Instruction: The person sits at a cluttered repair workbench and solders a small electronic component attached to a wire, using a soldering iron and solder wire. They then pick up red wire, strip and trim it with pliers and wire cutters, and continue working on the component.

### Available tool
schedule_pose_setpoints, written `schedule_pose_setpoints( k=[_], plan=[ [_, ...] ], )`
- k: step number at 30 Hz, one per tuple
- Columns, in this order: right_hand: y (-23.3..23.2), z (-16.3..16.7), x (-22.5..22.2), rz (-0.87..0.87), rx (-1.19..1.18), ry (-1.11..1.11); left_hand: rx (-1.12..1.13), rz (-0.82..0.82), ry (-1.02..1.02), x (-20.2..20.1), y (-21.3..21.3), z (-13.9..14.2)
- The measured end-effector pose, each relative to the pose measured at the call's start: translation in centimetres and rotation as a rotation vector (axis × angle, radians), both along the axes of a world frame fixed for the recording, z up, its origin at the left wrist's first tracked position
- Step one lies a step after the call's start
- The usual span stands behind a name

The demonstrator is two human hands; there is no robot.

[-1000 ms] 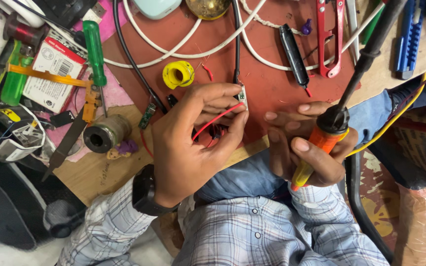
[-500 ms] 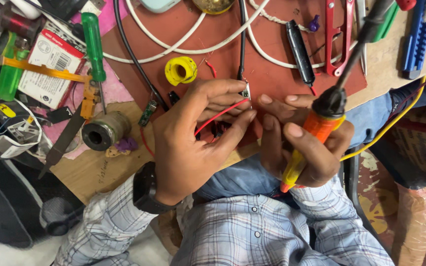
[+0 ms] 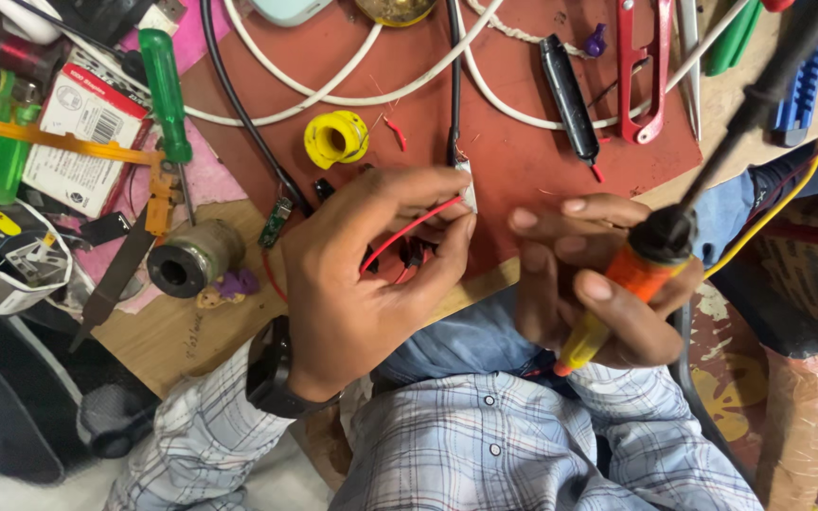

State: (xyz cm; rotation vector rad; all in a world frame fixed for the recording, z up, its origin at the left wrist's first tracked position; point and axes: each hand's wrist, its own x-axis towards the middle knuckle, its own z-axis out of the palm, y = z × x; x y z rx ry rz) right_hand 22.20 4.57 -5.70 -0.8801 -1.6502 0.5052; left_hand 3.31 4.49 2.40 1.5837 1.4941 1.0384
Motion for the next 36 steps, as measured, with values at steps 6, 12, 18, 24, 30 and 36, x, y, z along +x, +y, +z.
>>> schedule_pose_setpoints(
  k=[6, 12, 18, 24, 30, 36],
  plan=[
    [-2.0, -0.6, 1.0, 0.001, -0.182, 0.118, 0.028, -0.02, 0.075, 0.0, 0.3, 0.3],
    [-2.3, -1.1, 1.4, -0.02, -0.158, 0.086, 0.007, -0.02, 0.09, -0.1, 0.3, 0.5],
    [-3.6, 0.2, 3.6, 0.09, -0.982, 0.606, -0.005, -0.022, 0.112, -0.2, 0.6, 0.8],
    [-3.9, -0.6, 2.9, 0.09, -0.794, 0.534, -0.008, -0.042, 0.145, -0.3, 0.9, 1.2],
    [-3.0, -0.4, 1.8, 0.063, -0.438, 0.186, -0.022, -0.066, 0.125, -0.3, 1.1, 1.3],
    [-3.7, -1.5, 2.6, 0.153, -0.564, 0.29, -0.036, -0.052, 0.171, -0.1, 1.0, 1.2]
  ],
)
